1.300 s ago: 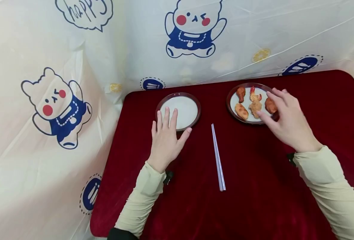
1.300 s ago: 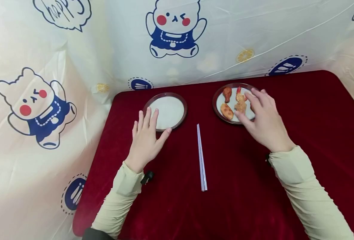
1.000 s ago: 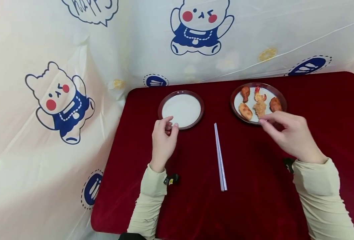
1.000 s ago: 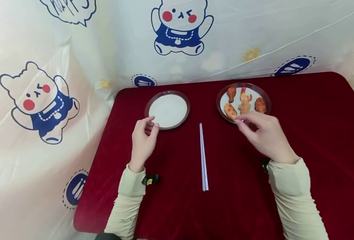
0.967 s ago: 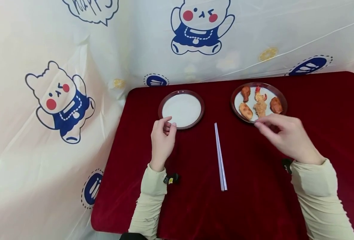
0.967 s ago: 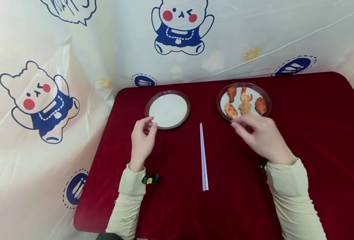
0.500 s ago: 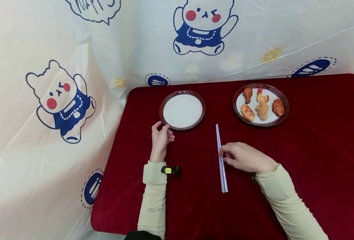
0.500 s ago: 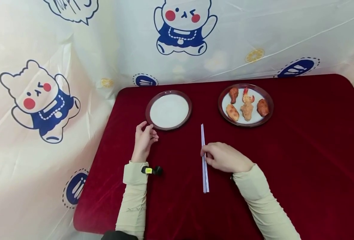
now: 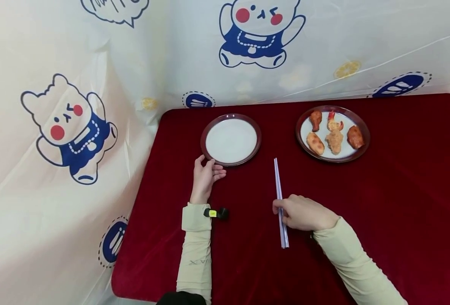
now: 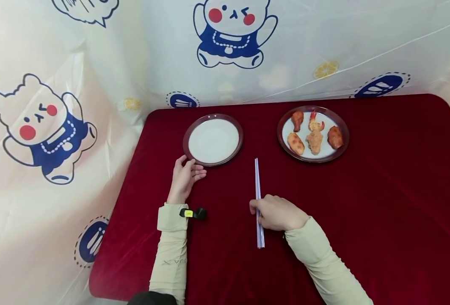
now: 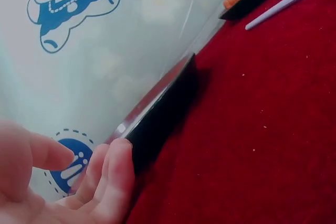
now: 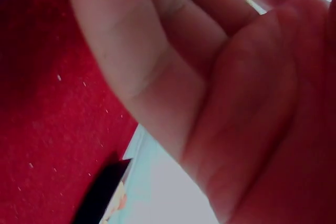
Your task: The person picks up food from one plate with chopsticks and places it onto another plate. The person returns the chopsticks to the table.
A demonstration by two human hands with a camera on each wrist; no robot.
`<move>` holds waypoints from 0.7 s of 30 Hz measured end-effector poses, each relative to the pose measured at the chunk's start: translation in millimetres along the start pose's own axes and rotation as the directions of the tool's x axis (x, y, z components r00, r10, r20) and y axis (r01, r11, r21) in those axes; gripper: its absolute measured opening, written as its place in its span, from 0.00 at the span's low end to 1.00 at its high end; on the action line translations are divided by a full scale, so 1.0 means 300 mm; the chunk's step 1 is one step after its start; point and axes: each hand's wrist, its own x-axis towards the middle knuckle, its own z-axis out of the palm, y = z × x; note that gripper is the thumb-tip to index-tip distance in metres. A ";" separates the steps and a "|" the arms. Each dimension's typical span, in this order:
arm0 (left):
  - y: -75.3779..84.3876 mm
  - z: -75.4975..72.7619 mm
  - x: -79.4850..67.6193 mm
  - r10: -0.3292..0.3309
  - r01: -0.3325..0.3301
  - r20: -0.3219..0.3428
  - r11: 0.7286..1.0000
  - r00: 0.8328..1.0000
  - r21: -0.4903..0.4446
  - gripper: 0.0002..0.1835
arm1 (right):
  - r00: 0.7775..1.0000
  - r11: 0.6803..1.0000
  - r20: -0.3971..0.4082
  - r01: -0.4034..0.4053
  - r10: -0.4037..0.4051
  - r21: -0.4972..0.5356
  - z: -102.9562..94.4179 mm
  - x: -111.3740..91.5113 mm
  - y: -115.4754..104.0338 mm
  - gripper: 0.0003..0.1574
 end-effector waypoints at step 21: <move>-0.020 0.000 0.017 0.040 -0.040 -0.013 0.999 0.999 0.005 0.32 | 0.972 0.933 -0.218 0.002 -0.086 -0.360 0.050 0.000 -0.043 0.11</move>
